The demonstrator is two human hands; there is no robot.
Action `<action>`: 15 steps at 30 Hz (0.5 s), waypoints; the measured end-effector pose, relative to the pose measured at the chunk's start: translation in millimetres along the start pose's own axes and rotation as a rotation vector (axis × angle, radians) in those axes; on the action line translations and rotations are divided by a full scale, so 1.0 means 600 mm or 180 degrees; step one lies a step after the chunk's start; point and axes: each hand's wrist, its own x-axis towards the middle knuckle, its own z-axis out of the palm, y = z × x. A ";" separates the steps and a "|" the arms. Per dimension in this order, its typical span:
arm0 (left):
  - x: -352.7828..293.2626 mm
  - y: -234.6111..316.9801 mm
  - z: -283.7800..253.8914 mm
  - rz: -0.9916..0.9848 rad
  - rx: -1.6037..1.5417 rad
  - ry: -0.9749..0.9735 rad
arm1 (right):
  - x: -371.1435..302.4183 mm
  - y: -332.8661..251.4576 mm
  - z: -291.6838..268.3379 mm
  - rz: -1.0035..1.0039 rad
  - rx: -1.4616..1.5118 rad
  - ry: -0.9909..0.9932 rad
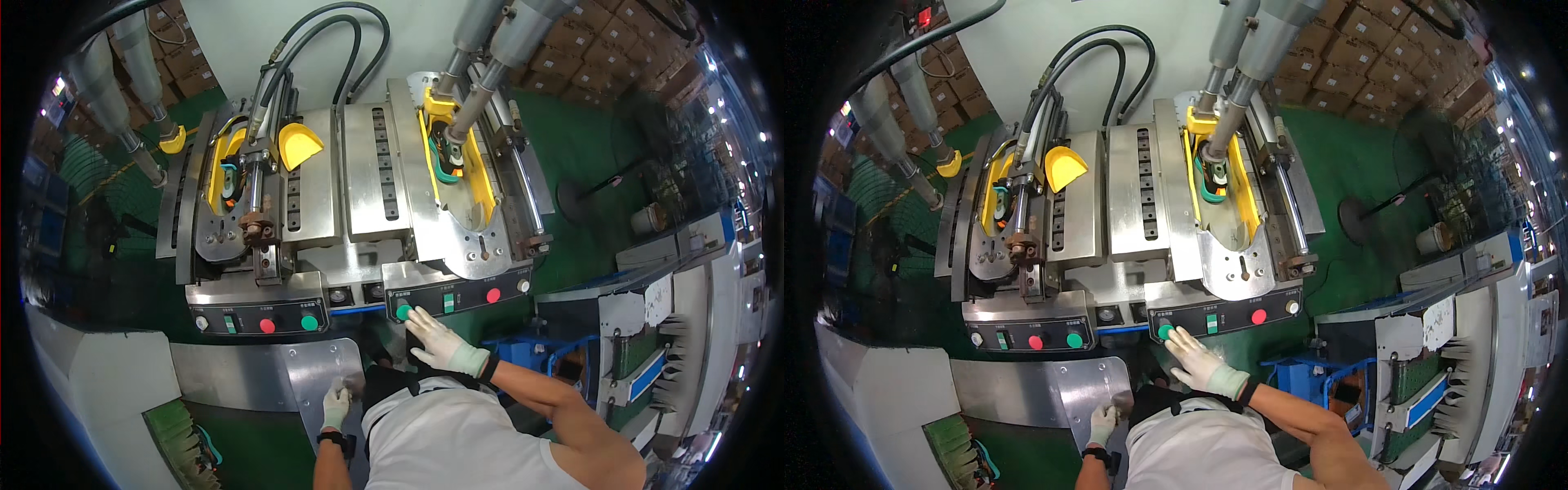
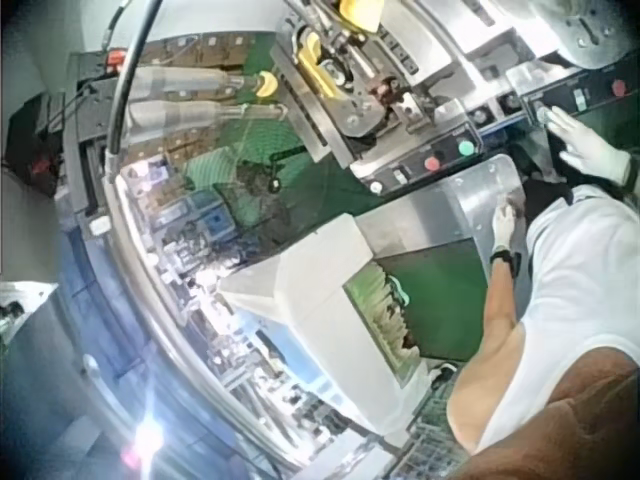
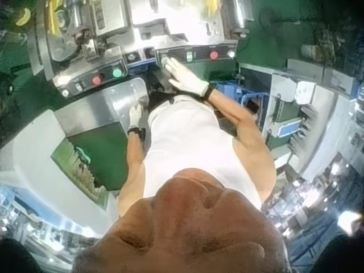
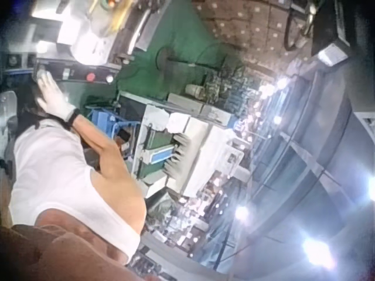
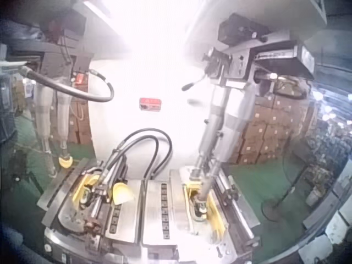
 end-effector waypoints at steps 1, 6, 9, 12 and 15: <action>0.003 0.018 0.004 0.0073 0.0129 -0.0013 | -0.022 0.003 -0.014 0.0096 0.0328 0.0166; 0.026 0.023 0.027 0.0140 0.0061 -0.0007 | -0.156 0.054 0.001 0.1184 0.1074 0.0678; 0.029 0.031 0.043 0.0055 -0.0050 -0.0090 | -0.250 0.117 0.071 0.2434 0.1171 0.0759; 0.024 0.067 0.045 0.0006 0.0063 -0.0180 | -0.383 0.208 0.195 0.3498 0.1011 0.0347; 0.022 0.046 0.035 -0.0056 0.0048 -0.0166 | -0.526 0.271 0.315 0.3914 0.1599 0.0334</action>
